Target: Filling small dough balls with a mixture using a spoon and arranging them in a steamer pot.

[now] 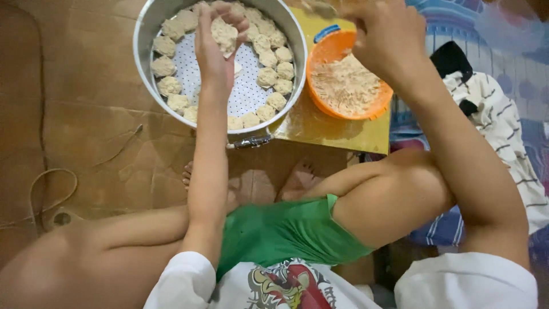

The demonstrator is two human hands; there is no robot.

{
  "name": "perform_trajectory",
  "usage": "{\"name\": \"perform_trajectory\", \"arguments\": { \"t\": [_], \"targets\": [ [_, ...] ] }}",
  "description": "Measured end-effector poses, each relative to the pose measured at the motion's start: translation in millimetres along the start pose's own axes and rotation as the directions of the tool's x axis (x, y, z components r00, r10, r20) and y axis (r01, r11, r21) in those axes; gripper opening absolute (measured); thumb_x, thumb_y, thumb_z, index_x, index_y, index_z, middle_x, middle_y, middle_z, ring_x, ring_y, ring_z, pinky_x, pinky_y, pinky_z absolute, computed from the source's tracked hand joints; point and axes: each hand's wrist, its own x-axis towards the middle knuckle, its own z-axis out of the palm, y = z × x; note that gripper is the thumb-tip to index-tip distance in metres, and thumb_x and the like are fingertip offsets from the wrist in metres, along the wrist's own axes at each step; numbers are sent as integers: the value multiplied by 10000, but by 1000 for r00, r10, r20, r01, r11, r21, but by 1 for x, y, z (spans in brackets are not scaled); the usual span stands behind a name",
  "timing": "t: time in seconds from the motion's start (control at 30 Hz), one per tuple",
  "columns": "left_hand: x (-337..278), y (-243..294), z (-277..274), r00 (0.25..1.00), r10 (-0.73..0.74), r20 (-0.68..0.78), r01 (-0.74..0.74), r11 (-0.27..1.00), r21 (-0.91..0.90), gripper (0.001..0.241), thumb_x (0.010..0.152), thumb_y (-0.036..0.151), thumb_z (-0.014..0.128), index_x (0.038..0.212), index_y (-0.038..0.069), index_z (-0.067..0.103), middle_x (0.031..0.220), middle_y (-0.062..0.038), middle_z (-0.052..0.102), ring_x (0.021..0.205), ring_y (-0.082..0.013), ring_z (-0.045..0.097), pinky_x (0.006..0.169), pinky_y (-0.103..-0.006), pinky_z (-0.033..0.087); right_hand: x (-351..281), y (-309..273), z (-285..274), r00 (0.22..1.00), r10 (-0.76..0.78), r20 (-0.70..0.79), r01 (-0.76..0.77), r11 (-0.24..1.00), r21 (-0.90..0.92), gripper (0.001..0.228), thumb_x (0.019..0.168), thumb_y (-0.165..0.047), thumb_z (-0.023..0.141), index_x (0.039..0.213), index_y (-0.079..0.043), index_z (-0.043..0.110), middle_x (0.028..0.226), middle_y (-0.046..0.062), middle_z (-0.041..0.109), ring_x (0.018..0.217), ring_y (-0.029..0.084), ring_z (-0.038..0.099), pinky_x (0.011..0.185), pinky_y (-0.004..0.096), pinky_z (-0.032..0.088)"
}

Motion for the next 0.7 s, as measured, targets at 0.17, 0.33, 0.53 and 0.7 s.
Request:
{"name": "perform_trajectory", "arguments": {
  "t": [0.17, 0.33, 0.53, 0.7],
  "targets": [
    [-4, 5, 6, 996, -86, -29, 87, 996, 25, 405, 991, 329, 528, 1247, 17, 562, 952, -126, 680, 868, -192, 702, 796, -307, 609, -30, 34, 58, 857, 241, 456, -100, 945, -310, 338, 747, -196, 752, 1072, -225, 845, 859, 117, 796, 574, 331, 715, 575, 400, 567],
    [-3, 4, 5, 988, -148, -32, 149, 989, 21, 457, 990, 265, 532, 1362, 8, 465, 985, -148, 675, 896, -225, 723, 795, -292, 629, -43, 31, 98, 852, 179, 493, -45, 961, -272, 299, 756, -177, 720, 1030, -173, 839, 823, 120, 776, 610, 328, 713, 526, 391, 539],
    [-3, 4, 2, 981, -188, -55, 186, 982, -30, 367, 979, 237, 548, 1272, 17, 541, 1032, -181, 704, 1005, -302, 746, 873, -330, 644, -52, 23, 128, 928, 15, 373, 50, 985, -164, 84, 738, -67, 659, 687, 0, 665, 689, 170, 651, 445, 292, 533, 422, 402, 447],
    [-4, 6, 4, 983, -186, -12, 186, 983, -7, 288, 986, 196, 531, 1206, 12, 551, 1061, -181, 691, 999, -288, 742, 857, -333, 629, -50, 12, 133, 942, -26, 335, 80, 986, -146, 101, 755, -135, 682, 703, -49, 684, 662, 148, 616, 511, 295, 548, 460, 407, 459]
  ]
}}
